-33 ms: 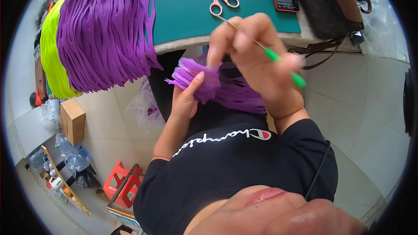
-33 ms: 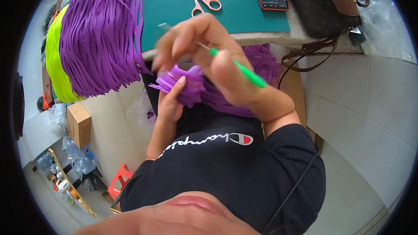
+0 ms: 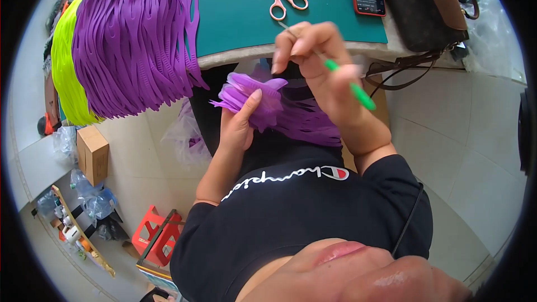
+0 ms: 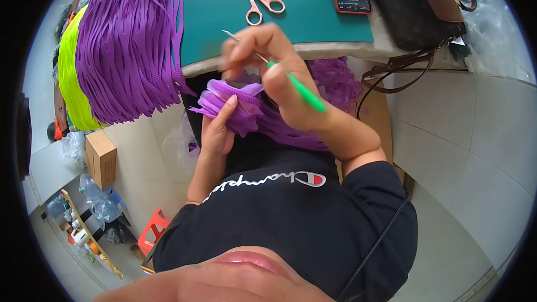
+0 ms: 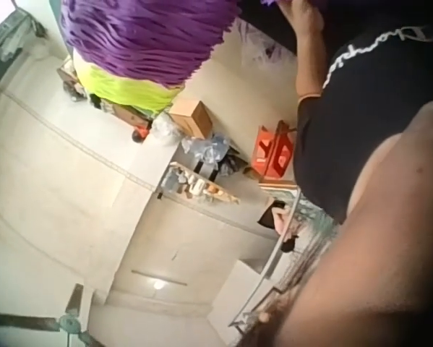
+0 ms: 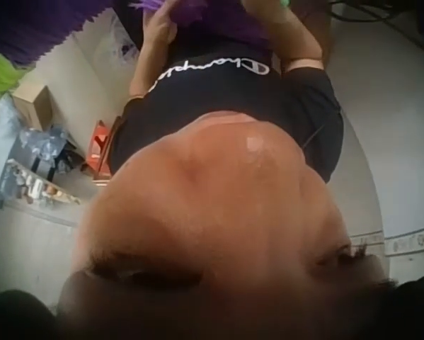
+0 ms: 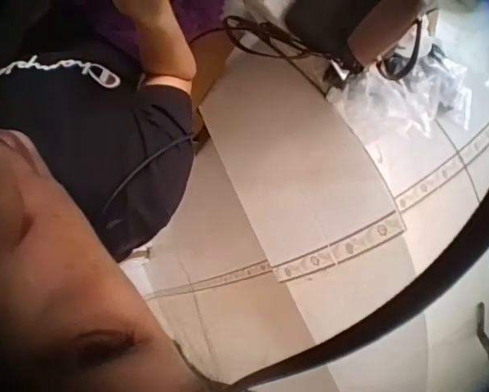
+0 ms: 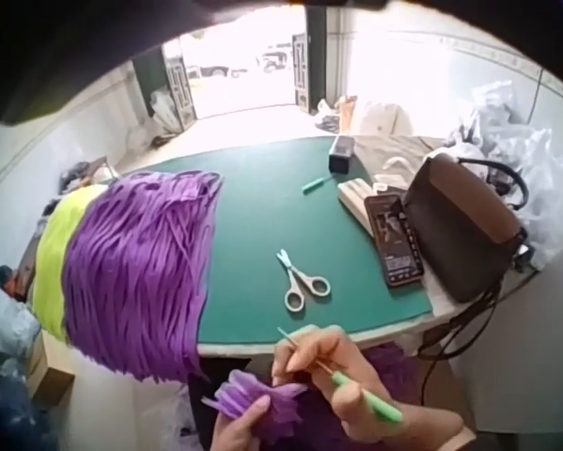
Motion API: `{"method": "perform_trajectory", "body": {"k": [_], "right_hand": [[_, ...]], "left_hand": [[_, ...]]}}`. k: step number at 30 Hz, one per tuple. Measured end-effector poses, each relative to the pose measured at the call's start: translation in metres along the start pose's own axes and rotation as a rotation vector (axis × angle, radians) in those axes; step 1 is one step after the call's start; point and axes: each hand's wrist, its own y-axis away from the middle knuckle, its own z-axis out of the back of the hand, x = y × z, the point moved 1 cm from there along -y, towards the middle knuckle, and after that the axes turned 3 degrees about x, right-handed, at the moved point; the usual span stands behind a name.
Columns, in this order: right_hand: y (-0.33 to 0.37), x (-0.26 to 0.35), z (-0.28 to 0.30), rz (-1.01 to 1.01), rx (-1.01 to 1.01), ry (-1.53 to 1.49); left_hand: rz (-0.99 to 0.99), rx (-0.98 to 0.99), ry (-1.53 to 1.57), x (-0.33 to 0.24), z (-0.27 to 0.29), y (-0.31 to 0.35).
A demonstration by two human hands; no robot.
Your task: Manually assembling and processing purple plastic fringe strips at a workbench using a specialized green tool and scissors.
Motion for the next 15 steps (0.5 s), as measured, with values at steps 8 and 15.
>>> {"method": "perform_trajectory", "body": {"k": [8, 15], "right_hand": [[0.056, -0.039, 0.043, -0.212, 0.030, 0.451], [0.050, -0.053, 0.040, -0.168, -0.031, 0.110]], "left_hand": [[-0.148, 0.015, -0.011, -0.029, -0.046, -0.010], [-0.151, 0.035, -0.084, -0.020, -0.028, -0.015]]}}
